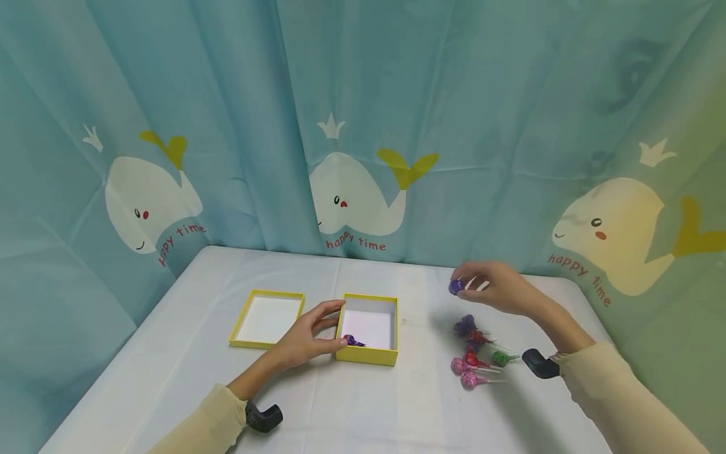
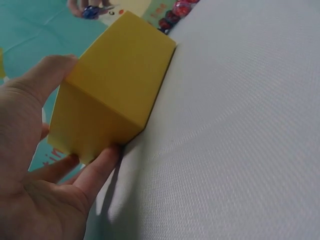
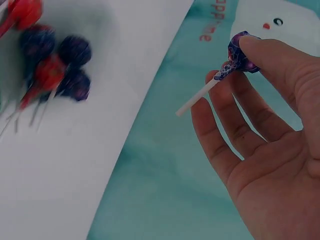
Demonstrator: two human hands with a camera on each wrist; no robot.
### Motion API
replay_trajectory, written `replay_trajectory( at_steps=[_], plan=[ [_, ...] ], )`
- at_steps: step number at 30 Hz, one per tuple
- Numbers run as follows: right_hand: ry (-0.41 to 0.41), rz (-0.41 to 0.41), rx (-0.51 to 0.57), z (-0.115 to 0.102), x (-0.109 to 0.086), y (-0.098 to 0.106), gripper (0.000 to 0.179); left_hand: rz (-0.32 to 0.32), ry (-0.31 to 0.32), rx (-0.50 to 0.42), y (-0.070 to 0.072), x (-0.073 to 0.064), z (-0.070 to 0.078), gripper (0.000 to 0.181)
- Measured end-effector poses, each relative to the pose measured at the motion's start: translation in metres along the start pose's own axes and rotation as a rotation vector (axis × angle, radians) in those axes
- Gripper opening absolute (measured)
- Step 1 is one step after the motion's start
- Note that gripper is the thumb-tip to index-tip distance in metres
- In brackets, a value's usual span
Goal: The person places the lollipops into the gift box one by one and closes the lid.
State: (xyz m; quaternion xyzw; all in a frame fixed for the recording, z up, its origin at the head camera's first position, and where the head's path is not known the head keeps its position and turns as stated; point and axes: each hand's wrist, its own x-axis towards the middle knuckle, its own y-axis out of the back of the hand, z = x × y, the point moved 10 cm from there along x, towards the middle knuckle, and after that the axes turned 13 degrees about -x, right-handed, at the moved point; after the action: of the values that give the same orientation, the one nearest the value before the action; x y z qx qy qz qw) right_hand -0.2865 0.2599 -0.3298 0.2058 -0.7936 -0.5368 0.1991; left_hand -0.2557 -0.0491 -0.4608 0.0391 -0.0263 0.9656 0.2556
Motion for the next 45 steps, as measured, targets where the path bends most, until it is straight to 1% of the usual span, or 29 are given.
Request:
replay_trajectory(
  at_steps=[4,8,15,19,25,32,38,45],
  plan=[
    [0.007,-0.028,-0.002,-0.011,0.014,-0.007,0.026,0.003,0.003,0.001,0.000,0.000,0.000,0.079],
    [0.032,-0.045,-0.010,-0.025,0.026,-0.013,0.027,0.006,0.001,0.008,0.001,0.000,-0.001,0.078],
    [0.074,-0.078,0.009,-0.050,0.051,-0.024,0.024,0.001,-0.004,0.015,0.000,0.000,-0.001,0.078],
    [0.112,-0.081,0.026,-0.066,0.064,-0.029,0.024,0.000,-0.008,0.020,0.000,0.001,-0.001,0.078],
    [0.208,-0.075,0.048,-0.089,0.080,-0.041,0.023,0.010,-0.005,0.030,0.001,0.001,-0.001,0.078],
    [0.269,-0.126,0.110,-0.108,0.093,-0.064,0.020,0.007,-0.009,0.025,0.001,0.002,-0.002,0.077],
    [0.265,-0.169,0.132,-0.114,0.100,-0.088,0.020,0.004,-0.006,0.011,0.001,0.002,-0.003,0.078],
    [0.243,-0.190,0.143,-0.122,0.102,-0.104,0.020,0.009,-0.004,0.027,0.001,0.002,-0.001,0.078]
  ],
)
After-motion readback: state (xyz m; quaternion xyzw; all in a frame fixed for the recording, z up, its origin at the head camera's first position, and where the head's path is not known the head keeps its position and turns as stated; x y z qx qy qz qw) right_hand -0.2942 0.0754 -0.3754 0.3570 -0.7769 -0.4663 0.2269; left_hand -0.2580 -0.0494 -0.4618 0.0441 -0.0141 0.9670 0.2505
